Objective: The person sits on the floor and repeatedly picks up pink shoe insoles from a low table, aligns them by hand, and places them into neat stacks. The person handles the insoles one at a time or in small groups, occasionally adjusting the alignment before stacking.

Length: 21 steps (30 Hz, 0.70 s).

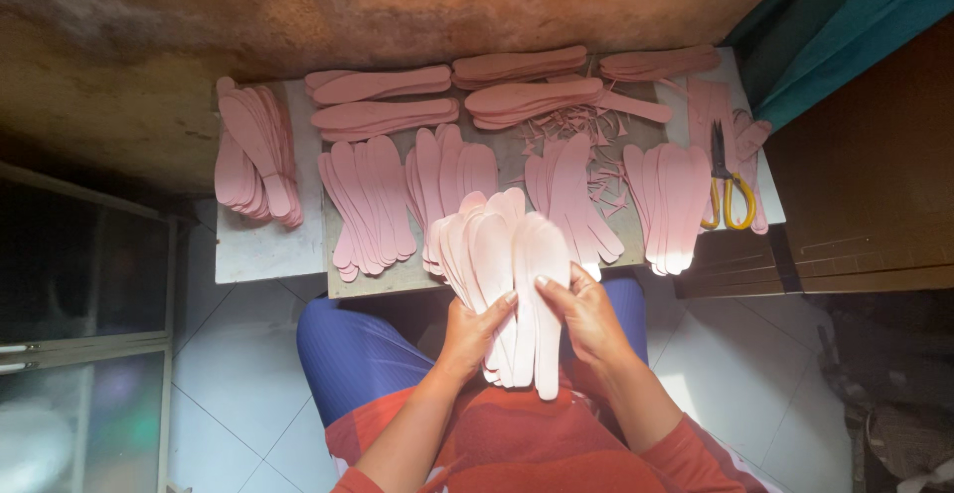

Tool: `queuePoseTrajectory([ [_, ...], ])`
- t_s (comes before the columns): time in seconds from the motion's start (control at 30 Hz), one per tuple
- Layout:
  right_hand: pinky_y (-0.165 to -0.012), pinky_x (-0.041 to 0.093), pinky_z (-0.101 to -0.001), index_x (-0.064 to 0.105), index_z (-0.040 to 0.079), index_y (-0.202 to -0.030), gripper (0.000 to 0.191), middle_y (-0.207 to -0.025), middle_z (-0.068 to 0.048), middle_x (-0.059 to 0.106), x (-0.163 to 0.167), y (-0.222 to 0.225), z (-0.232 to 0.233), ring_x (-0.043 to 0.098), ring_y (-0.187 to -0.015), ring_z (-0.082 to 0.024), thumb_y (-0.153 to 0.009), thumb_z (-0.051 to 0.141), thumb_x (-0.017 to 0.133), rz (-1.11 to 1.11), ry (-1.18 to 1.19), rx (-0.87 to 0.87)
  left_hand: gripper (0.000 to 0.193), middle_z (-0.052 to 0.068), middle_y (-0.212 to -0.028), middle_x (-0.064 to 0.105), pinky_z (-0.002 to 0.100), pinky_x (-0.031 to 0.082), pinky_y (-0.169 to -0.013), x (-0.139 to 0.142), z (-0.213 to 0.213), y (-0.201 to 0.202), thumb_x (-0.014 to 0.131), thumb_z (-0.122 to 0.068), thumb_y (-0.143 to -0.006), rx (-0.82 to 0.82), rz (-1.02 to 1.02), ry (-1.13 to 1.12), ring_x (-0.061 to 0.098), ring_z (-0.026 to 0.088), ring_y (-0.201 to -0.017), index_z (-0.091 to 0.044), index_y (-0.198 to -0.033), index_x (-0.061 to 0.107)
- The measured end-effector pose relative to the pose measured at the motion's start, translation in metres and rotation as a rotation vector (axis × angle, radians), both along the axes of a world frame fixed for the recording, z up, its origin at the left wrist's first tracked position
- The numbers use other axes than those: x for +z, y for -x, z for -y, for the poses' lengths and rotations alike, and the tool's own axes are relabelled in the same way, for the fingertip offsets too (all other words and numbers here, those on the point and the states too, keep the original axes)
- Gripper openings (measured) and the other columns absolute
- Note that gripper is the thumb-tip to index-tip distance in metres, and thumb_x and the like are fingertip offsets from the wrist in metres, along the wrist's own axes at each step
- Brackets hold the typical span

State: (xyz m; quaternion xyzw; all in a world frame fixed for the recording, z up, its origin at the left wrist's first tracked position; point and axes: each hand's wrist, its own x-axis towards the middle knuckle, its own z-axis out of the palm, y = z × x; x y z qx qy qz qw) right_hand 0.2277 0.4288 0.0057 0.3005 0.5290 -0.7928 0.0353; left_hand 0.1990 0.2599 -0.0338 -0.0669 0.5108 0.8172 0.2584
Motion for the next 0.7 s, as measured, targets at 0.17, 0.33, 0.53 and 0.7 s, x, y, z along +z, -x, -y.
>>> queuePoseTrajectory([
  [0.17,-0.083,0.059,-0.0311,0.063,0.003,-0.124,0.032,-0.106,-0.007,0.071,-0.001,0.004,-0.037,0.071,-0.092,-0.014,-0.094,0.009,0.065,-0.119,0.146,-0.068,0.034,0.008,-0.096,0.076,0.027,0.056,-0.066,-0.010,0.009,0.009,0.067,-0.031,-0.093,0.019,0.060,0.065,0.067,0.013,-0.075,-0.002,-0.112,0.070],
  [0.33,-0.073,0.059,-0.0307,0.062,0.002,-0.118,0.028,-0.100,-0.009,0.072,-0.015,-0.007,-0.068,0.070,-0.082,-0.015,-0.092,0.004,0.071,-0.086,0.123,-0.095,0.037,0.008,-0.095,0.075,0.028,0.053,-0.062,-0.018,0.006,-0.002,0.067,-0.032,-0.094,-0.002,0.097,0.098,0.065,0.012,-0.073,0.001,-0.110,0.071],
  [0.53,-0.071,0.057,-0.0289,0.063,0.000,-0.121,0.036,-0.100,-0.008,0.071,-0.046,-0.059,-0.061,0.067,-0.083,-0.013,-0.087,0.003,0.075,0.050,0.059,-0.023,0.032,0.007,-0.092,0.074,0.028,0.056,-0.064,-0.029,-0.003,-0.013,0.066,-0.029,-0.092,0.047,0.141,0.114,0.065,0.012,-0.072,-0.003,-0.110,0.069],
  [0.7,-0.085,0.059,-0.0275,0.053,0.002,-0.133,0.057,-0.112,-0.009,0.068,-0.054,-0.107,-0.034,0.068,-0.100,-0.014,-0.080,-0.004,0.075,0.149,0.053,0.108,0.040,0.010,-0.084,0.071,0.028,0.052,-0.058,-0.026,-0.008,-0.007,0.063,-0.035,-0.098,0.055,0.181,0.256,0.063,0.013,-0.065,0.002,-0.108,0.073],
])
